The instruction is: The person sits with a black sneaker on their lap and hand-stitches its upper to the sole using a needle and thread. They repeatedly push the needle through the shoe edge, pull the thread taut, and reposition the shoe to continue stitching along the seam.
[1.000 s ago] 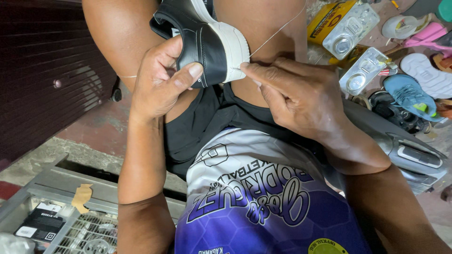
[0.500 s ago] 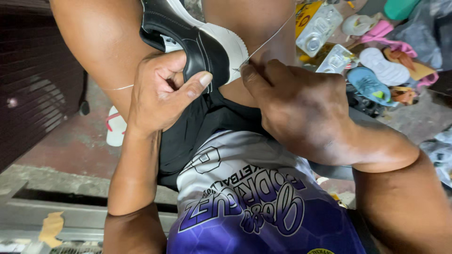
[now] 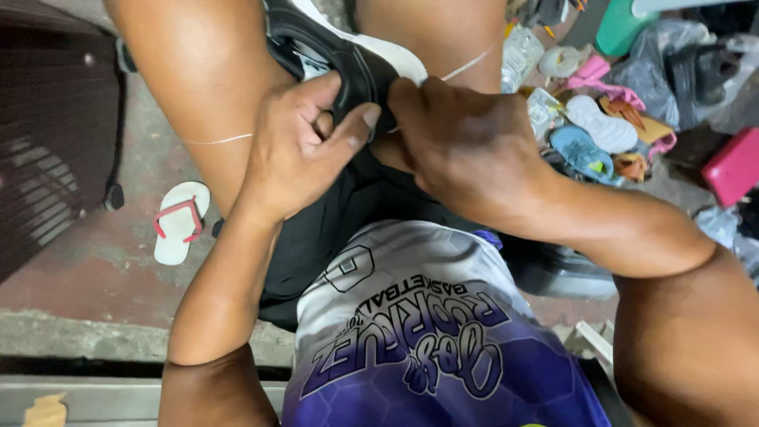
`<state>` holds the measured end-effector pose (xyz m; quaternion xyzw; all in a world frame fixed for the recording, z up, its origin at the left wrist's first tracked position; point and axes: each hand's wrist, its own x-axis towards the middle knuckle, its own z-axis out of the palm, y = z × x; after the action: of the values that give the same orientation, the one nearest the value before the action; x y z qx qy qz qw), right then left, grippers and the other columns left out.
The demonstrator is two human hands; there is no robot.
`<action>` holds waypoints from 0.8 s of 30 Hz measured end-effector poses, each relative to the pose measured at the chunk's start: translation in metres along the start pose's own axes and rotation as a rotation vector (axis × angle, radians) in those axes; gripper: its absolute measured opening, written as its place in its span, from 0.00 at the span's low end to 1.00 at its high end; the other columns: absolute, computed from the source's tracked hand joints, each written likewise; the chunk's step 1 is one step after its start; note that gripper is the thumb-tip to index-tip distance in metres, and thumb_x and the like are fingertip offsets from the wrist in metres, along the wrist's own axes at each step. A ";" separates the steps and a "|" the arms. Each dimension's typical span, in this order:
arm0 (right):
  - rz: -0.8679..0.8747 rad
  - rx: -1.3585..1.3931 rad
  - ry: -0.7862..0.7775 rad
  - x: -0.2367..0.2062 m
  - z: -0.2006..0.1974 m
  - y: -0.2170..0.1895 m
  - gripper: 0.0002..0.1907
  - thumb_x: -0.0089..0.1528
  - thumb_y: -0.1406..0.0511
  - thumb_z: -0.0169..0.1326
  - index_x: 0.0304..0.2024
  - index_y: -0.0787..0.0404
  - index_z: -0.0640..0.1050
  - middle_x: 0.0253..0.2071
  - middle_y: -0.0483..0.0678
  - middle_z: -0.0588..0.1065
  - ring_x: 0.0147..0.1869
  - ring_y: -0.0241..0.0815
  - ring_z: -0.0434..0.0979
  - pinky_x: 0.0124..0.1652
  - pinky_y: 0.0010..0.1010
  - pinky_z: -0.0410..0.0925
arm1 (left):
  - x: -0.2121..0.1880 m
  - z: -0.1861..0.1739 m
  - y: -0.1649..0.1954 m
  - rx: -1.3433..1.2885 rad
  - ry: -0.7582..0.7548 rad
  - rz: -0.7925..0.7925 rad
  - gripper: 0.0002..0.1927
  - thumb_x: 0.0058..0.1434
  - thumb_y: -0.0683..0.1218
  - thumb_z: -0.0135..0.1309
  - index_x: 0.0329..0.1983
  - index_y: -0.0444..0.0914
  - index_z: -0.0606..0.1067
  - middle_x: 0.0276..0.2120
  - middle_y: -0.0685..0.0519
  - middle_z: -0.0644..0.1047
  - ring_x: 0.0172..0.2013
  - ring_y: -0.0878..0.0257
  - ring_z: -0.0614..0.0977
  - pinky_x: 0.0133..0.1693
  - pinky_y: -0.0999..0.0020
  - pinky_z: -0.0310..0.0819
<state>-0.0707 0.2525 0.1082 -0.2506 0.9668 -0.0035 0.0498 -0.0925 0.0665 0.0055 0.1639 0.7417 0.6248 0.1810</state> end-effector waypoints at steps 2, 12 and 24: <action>-0.057 0.118 0.027 -0.012 0.003 0.010 0.21 0.63 0.52 0.63 0.39 0.64 0.74 0.26 0.51 0.73 0.25 0.50 0.75 0.22 0.40 0.63 | -0.016 -0.002 0.005 0.018 0.024 0.092 0.15 0.71 0.45 0.62 0.35 0.32 0.69 0.27 0.54 0.67 0.24 0.70 0.66 0.28 0.72 0.60; 0.065 0.446 -0.004 -0.037 0.018 0.045 0.06 0.71 0.66 0.61 0.39 0.59 0.77 0.26 0.50 0.74 0.27 0.50 0.75 0.29 0.38 0.66 | -0.099 -0.048 -0.005 0.624 0.582 0.096 0.10 0.75 0.42 0.58 0.51 0.30 0.73 0.51 0.41 0.76 0.51 0.51 0.77 0.53 0.62 0.70; 0.175 0.614 -0.073 -0.030 0.011 0.047 0.04 0.69 0.68 0.60 0.43 0.63 0.78 0.27 0.50 0.75 0.28 0.48 0.78 0.31 0.35 0.67 | -0.094 -0.026 -0.001 -0.234 0.386 -0.021 0.09 0.72 0.44 0.59 0.38 0.35 0.75 0.29 0.51 0.73 0.25 0.68 0.70 0.29 0.71 0.62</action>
<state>-0.0660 0.3086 0.0991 -0.1394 0.9360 -0.2818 0.1580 -0.0222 0.0001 0.0147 0.0114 0.6865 0.7246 0.0600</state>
